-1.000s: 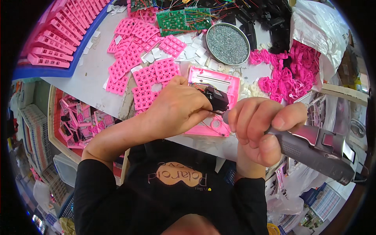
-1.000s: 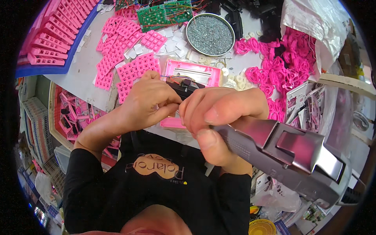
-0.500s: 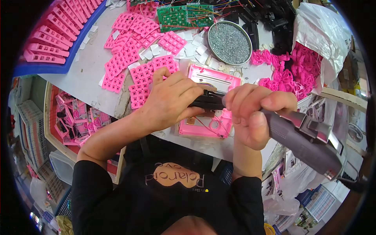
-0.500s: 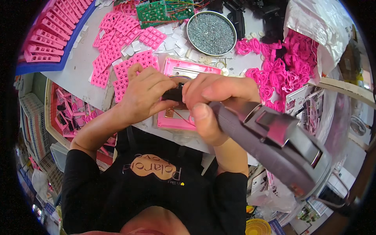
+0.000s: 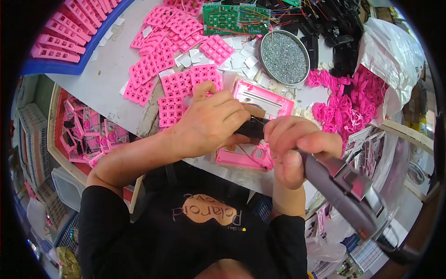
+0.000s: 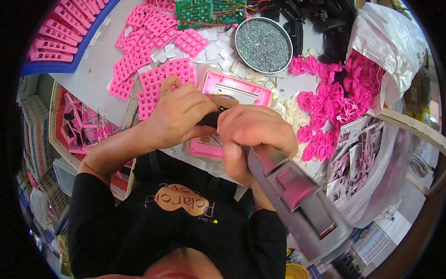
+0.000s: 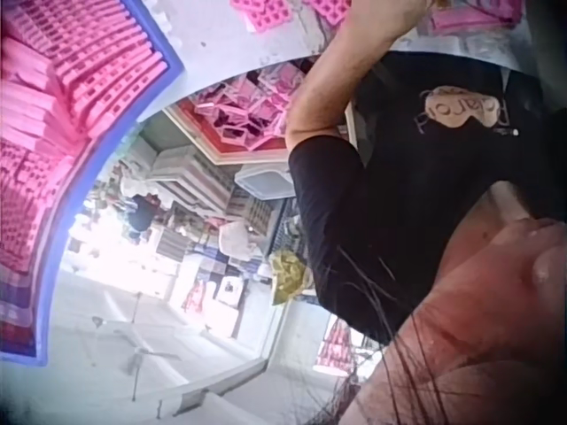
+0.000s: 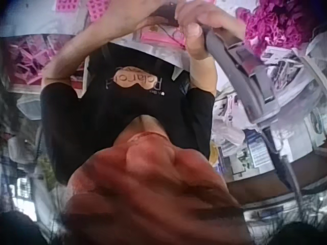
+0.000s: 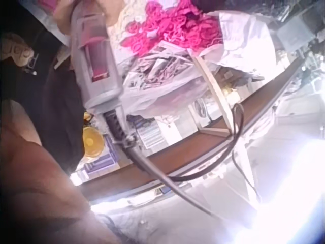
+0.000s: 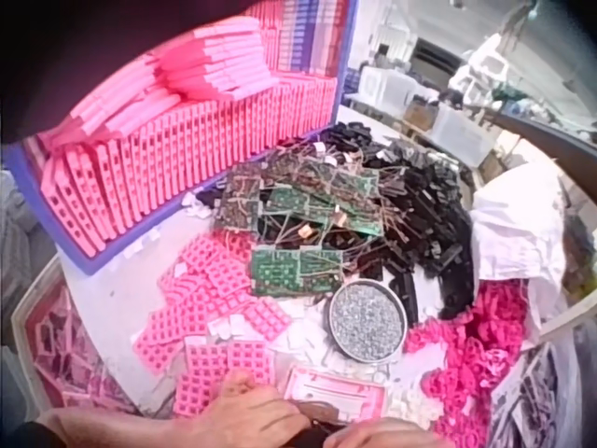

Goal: Assembling an electronic toy piggy bank by gluing components into a plastic casing.

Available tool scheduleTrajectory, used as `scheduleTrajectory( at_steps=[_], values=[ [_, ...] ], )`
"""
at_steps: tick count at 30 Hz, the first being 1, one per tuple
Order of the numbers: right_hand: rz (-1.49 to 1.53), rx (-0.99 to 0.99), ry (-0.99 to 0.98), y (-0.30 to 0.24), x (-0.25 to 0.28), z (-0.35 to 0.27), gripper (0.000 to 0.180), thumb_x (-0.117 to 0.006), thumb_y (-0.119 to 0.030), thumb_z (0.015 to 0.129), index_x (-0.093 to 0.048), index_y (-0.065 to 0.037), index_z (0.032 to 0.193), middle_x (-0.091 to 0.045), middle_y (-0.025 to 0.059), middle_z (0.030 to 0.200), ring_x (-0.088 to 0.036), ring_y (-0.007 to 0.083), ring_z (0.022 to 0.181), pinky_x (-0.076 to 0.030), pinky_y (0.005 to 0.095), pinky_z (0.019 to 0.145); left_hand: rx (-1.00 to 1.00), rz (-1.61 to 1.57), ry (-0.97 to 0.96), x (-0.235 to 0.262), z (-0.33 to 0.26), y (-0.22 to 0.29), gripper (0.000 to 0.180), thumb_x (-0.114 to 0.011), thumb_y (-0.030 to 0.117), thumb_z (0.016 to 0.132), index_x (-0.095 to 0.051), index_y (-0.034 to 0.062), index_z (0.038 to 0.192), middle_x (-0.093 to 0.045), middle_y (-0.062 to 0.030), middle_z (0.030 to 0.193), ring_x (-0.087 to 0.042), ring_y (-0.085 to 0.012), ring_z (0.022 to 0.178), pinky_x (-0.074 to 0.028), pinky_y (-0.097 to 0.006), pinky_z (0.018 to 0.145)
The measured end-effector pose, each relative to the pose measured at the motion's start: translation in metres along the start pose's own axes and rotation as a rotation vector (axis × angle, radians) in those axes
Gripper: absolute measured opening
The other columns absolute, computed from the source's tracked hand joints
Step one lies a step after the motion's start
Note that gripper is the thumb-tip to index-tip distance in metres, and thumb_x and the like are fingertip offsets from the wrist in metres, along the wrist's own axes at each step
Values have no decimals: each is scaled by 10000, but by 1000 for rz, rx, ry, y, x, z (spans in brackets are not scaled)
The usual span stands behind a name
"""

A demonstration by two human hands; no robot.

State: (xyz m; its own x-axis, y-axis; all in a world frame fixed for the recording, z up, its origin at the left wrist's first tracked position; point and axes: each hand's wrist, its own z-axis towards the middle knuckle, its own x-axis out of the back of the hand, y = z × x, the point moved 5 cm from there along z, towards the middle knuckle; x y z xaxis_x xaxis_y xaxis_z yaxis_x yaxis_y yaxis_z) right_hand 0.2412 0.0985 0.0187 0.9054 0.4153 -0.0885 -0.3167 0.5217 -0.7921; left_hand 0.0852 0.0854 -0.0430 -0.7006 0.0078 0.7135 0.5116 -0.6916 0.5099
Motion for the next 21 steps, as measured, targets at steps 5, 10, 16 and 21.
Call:
scheduleTrajectory(
  at_steps=[5,10,16,21],
  values=[
    [-34,102,-29,0,-9,4,253,-647,78,827,-497,-10,1010,-588,99,654,-599,228,522,-557,391,567,-22,10,16,-2,-1,1,470,-830,314,695,-639,105,1069,-636,-6,973,-595,-190,896,-305,-456,892],
    [-67,93,-76,2,-13,8,242,-657,74,822,-508,3,999,-591,94,658,-604,226,519,-562,383,566,-22,17,26,-4,-3,0,452,-836,272,668,-639,112,1043,-632,1,964,-593,-186,881,-308,-454,888],
    [-148,-41,-117,6,-7,8,275,-705,35,825,-559,-8,1054,-635,104,709,-661,237,630,-579,373,698,-15,1,38,-5,-3,1,378,-838,234,656,-655,118,966,-618,8,942,-591,-179,882,-314,-453,893],
    [23,-155,-140,11,-4,16,240,-761,-33,818,-590,-16,986,-648,99,735,-648,213,653,-566,385,727,-12,-10,3,-7,-5,2,369,-845,249,652,-664,120,947,-610,13,936,-590,-180,903,-317,-456,904]
  ],
)
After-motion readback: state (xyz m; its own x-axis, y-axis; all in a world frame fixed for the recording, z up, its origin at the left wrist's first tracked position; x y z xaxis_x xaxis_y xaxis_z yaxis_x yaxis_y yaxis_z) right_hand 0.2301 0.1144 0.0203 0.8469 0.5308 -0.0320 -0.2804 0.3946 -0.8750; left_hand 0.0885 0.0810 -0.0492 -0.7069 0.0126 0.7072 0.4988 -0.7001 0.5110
